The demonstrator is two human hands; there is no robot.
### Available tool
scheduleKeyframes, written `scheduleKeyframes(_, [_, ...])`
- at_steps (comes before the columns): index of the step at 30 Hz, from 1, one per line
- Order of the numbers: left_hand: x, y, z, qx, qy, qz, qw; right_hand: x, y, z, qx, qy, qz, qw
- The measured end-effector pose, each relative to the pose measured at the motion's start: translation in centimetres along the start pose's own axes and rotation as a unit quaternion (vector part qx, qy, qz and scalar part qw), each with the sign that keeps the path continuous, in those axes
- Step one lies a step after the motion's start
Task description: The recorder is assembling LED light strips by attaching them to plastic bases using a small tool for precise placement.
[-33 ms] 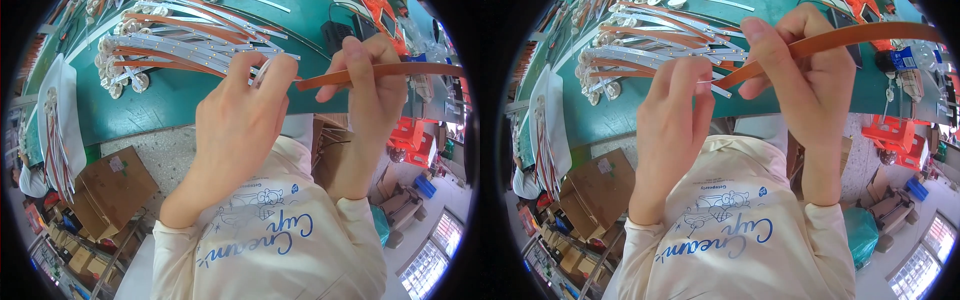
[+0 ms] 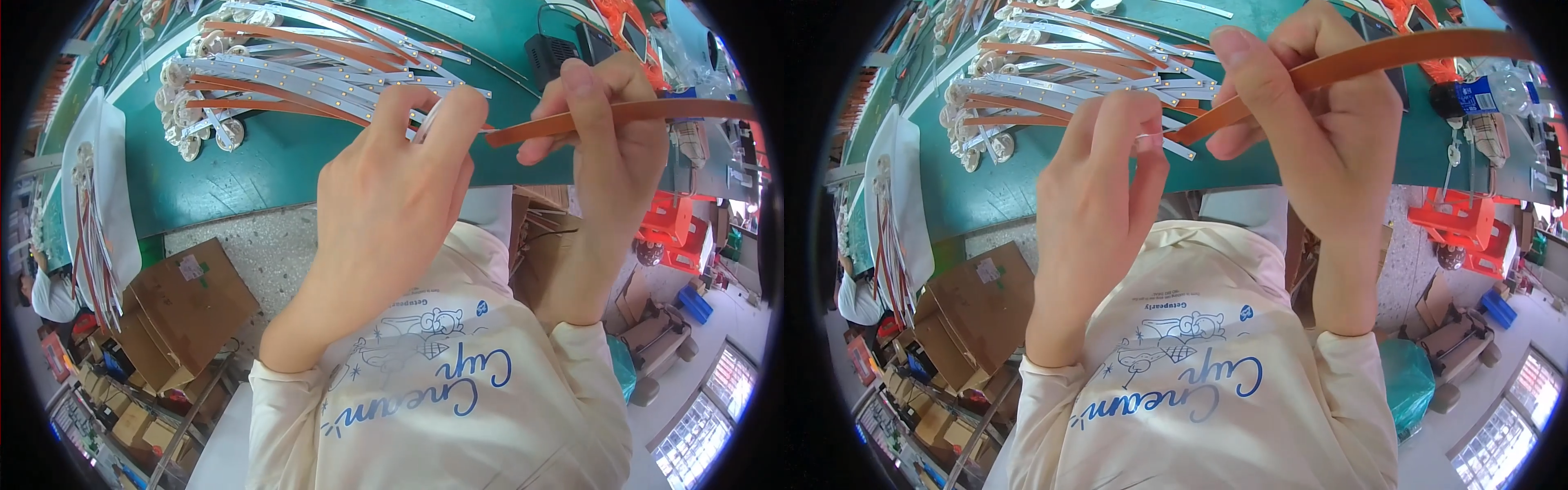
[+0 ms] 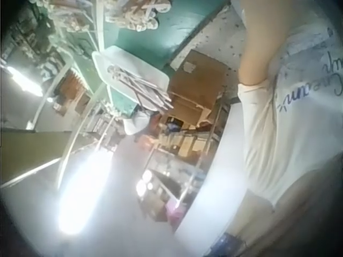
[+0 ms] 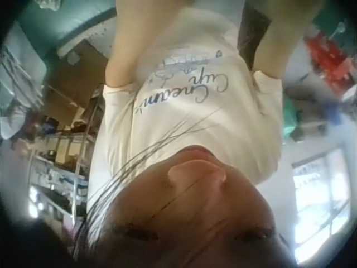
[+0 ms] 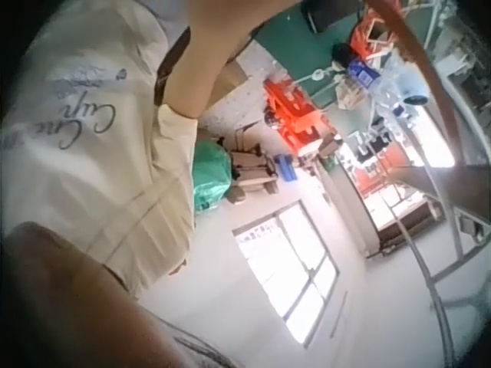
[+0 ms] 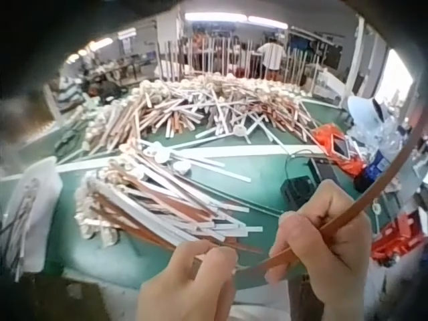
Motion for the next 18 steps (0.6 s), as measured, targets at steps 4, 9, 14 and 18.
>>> scheduleKeyframes(4, [0.2,0.2,0.4,0.0,-0.056,0.044,0.997,0.2,-0.9,0.2,-0.035,-0.03,-0.051,0.998])
scheduleKeyframes(9, [0.5,0.2,0.7,-0.009,-0.037,0.062,0.997,0.0,-1.2,0.0,0.047,-0.077,-0.036,0.995])
scheduleKeyframes(14, [0.3,0.6,0.9,-0.026,0.002,0.03,0.999,-0.4,-2.6,-1.2,0.038,0.007,-0.157,0.987])
scheduleKeyframes(18, [0.6,0.7,0.8,-0.037,0.074,0.046,0.995,0.1,-0.7,-0.8,0.143,-0.025,-0.11,0.983])
Point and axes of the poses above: each hand's wrist, its own z-axis towards the middle knuckle, its own x-axis out of the back of the hand, y = z × x, the point moved 2 cm from there along z, towards the middle knuckle, and after that the axes turned 4 degrees about y, right-handed, at the moved point
